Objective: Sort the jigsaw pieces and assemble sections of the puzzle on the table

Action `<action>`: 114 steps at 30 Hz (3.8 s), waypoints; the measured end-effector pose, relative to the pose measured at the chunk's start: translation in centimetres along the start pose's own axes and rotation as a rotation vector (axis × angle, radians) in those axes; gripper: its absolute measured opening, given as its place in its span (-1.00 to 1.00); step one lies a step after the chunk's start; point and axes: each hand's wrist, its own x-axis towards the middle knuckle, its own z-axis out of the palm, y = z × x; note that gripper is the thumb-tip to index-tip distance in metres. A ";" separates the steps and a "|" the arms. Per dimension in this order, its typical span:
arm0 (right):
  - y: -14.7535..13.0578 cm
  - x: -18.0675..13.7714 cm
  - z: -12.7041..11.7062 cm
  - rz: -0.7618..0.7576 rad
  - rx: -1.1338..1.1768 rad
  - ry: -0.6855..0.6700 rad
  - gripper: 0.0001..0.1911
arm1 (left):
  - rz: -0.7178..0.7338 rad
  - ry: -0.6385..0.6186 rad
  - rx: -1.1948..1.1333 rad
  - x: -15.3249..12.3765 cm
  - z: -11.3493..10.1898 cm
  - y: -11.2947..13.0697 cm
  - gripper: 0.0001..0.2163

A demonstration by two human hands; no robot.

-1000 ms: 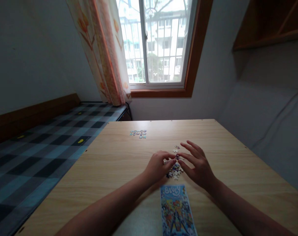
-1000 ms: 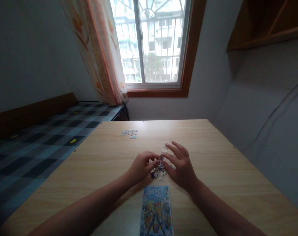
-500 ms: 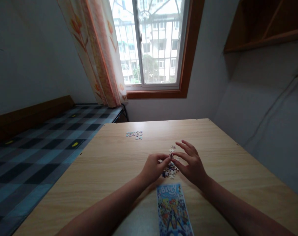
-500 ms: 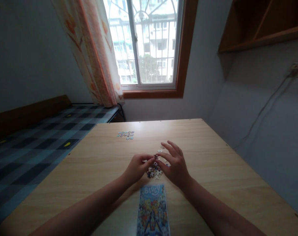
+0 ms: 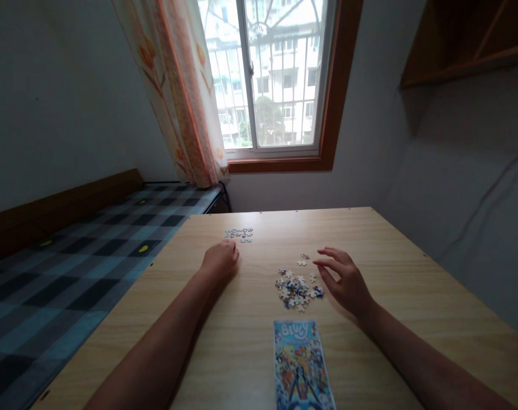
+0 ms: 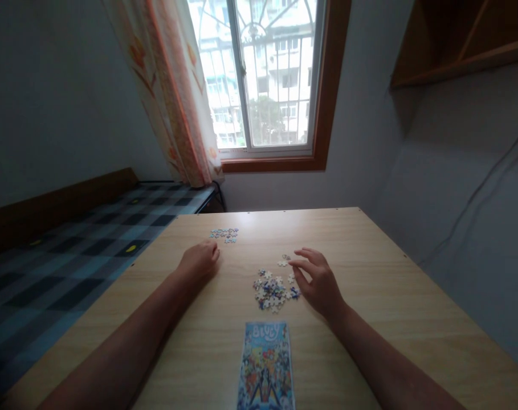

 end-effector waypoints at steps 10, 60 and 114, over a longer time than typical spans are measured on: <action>0.0 0.1 0.2 -0.019 0.025 -0.015 -0.84 | -0.091 0.040 0.056 0.4 1.3 -2.0 -0.72; 0.6 -0.9 0.5 0.039 -0.012 -0.075 -0.82 | -0.200 0.004 -0.017 0.8 2.7 0.2 -0.68; -0.4 -0.4 1.5 0.092 -0.179 -0.435 -0.71 | 0.531 -0.198 -0.434 -2.6 0.7 8.5 -0.66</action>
